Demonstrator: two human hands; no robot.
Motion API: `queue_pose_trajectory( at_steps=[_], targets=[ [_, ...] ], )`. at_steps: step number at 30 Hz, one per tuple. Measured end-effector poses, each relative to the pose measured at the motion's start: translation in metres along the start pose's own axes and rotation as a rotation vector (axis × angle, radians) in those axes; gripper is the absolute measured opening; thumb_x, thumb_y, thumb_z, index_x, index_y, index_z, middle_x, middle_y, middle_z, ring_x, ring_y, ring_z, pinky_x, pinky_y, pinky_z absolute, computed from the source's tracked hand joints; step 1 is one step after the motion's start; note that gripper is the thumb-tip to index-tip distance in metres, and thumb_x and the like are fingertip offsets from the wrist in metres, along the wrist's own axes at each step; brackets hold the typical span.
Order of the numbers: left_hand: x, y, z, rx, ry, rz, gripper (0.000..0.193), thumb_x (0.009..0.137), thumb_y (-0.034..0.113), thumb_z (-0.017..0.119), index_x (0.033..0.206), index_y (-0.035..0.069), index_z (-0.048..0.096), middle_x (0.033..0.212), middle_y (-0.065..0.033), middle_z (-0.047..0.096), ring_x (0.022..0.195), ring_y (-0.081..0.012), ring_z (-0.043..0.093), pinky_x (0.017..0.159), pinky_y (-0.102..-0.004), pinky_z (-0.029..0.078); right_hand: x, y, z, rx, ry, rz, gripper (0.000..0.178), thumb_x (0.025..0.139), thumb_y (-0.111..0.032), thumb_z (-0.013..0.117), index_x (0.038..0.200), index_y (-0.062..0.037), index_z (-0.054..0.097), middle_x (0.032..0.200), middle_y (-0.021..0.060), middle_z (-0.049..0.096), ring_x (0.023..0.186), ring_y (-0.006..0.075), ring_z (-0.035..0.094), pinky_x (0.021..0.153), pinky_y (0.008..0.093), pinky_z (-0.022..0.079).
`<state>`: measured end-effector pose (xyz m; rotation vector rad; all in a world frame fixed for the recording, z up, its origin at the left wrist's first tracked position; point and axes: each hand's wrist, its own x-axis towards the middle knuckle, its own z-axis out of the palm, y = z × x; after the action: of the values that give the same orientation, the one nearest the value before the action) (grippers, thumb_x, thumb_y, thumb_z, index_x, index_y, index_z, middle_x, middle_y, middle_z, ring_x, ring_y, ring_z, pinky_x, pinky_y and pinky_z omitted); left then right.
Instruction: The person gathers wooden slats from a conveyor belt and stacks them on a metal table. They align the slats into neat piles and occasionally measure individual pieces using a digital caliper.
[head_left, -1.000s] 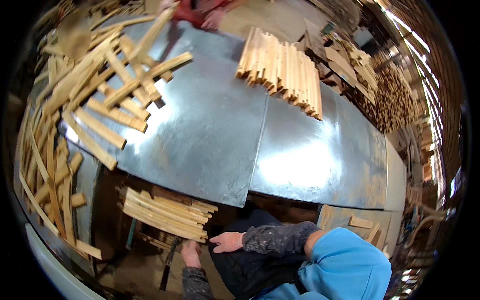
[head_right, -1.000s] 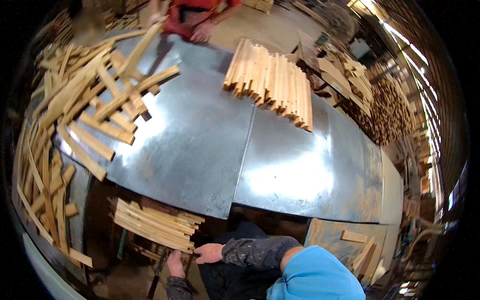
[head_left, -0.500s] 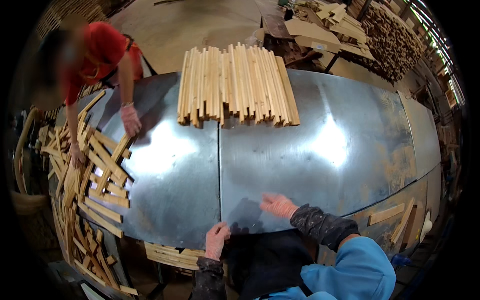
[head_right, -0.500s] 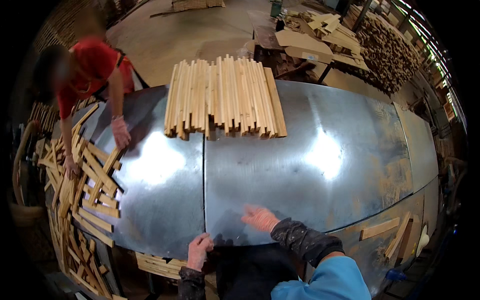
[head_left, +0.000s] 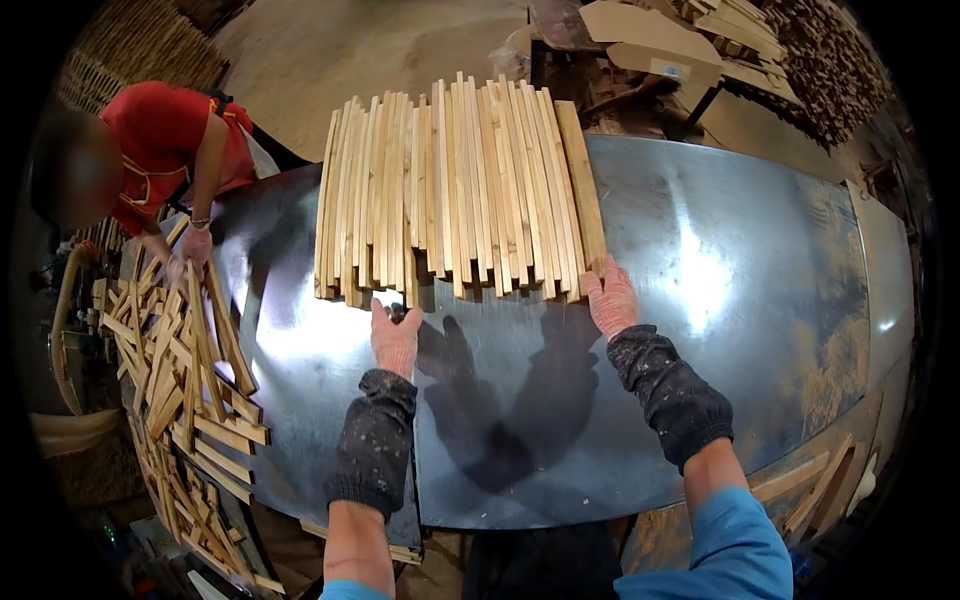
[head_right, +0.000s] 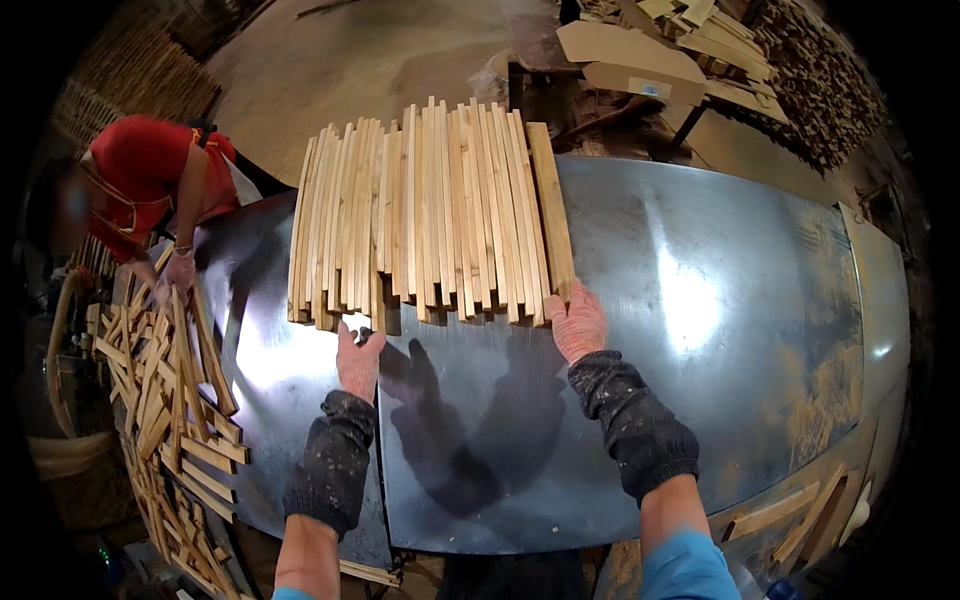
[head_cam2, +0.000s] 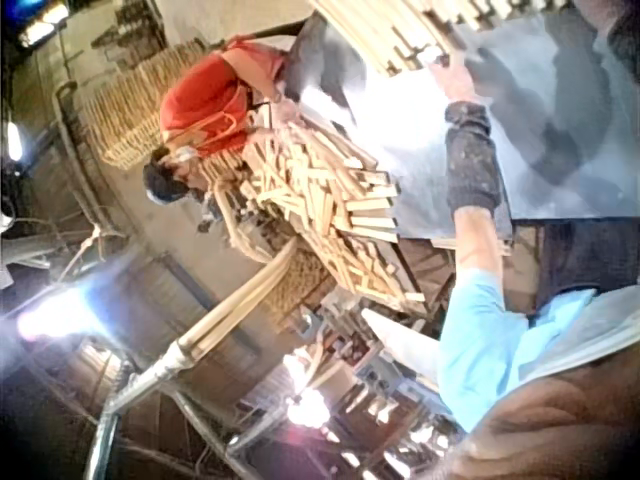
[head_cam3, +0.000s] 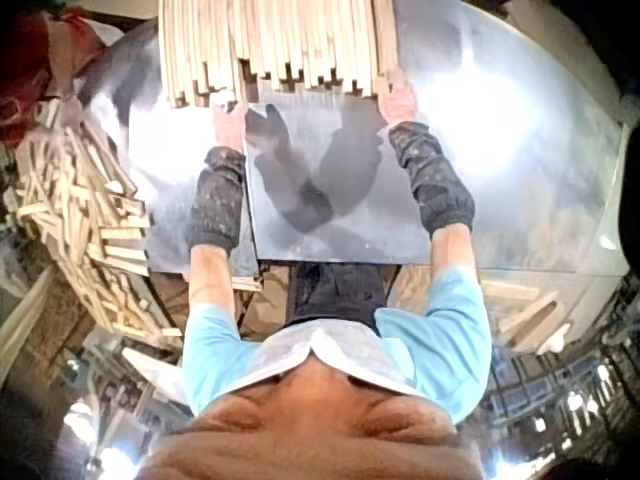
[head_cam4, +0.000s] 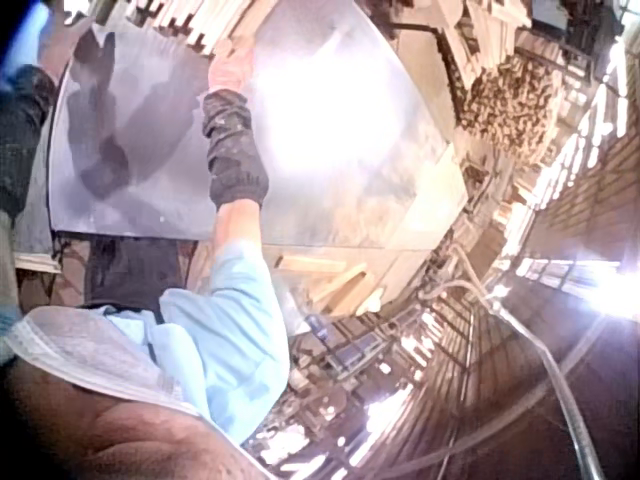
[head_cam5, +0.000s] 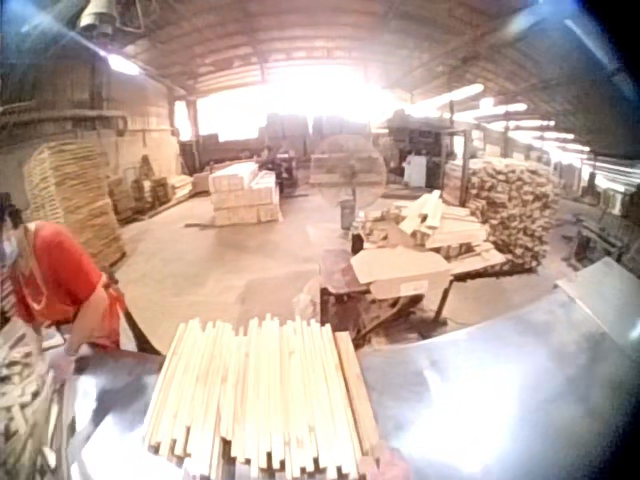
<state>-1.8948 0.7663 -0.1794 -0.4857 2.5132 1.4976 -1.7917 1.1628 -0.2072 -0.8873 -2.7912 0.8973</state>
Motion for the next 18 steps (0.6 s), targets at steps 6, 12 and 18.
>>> queue_pose_trajectory(
  at_steps=[6,12,18],
  targets=[
    [0.047,0.008,0.015,0.136,0.12,0.023,0.106,0.084,0.03,0.09,0.165,-0.004,0.03,0.162,-0.0292,0.045,0.149,-0.0405,0.046,0.125,-0.0411,0.036,0.028,-0.028,0.009,0.639,-0.027,0.291,0.063,0.104,-0.029,0.065,0.158,-0.0001,0.049,0.146,0.0244,0.063,0.134,0.0338,0.061,0.113,0.0392,0.046],
    [0.044,0.039,0.013,0.291,0.081,-0.052,0.112,0.079,0.027,0.094,0.165,-0.002,0.027,0.166,-0.0287,0.037,0.151,-0.0412,0.042,0.124,-0.0438,0.039,0.042,-0.02,0.023,0.373,-0.021,0.138,0.062,0.103,-0.032,0.065,0.155,-0.0007,0.053,0.146,0.0246,0.063,0.134,0.0375,0.06,0.116,0.04,0.045],
    [0.037,0.051,0.014,0.298,0.112,-0.058,0.11,0.074,0.027,0.095,0.159,-0.004,0.033,0.159,-0.0283,0.041,0.145,-0.043,0.047,0.12,-0.0468,0.044,0.061,-0.013,0.033,0.296,-0.081,0.106,0.067,0.102,-0.039,0.065,0.155,-0.001,0.053,0.15,0.0251,0.059,0.138,0.0418,0.056,0.118,0.0438,0.043]
  ],
)
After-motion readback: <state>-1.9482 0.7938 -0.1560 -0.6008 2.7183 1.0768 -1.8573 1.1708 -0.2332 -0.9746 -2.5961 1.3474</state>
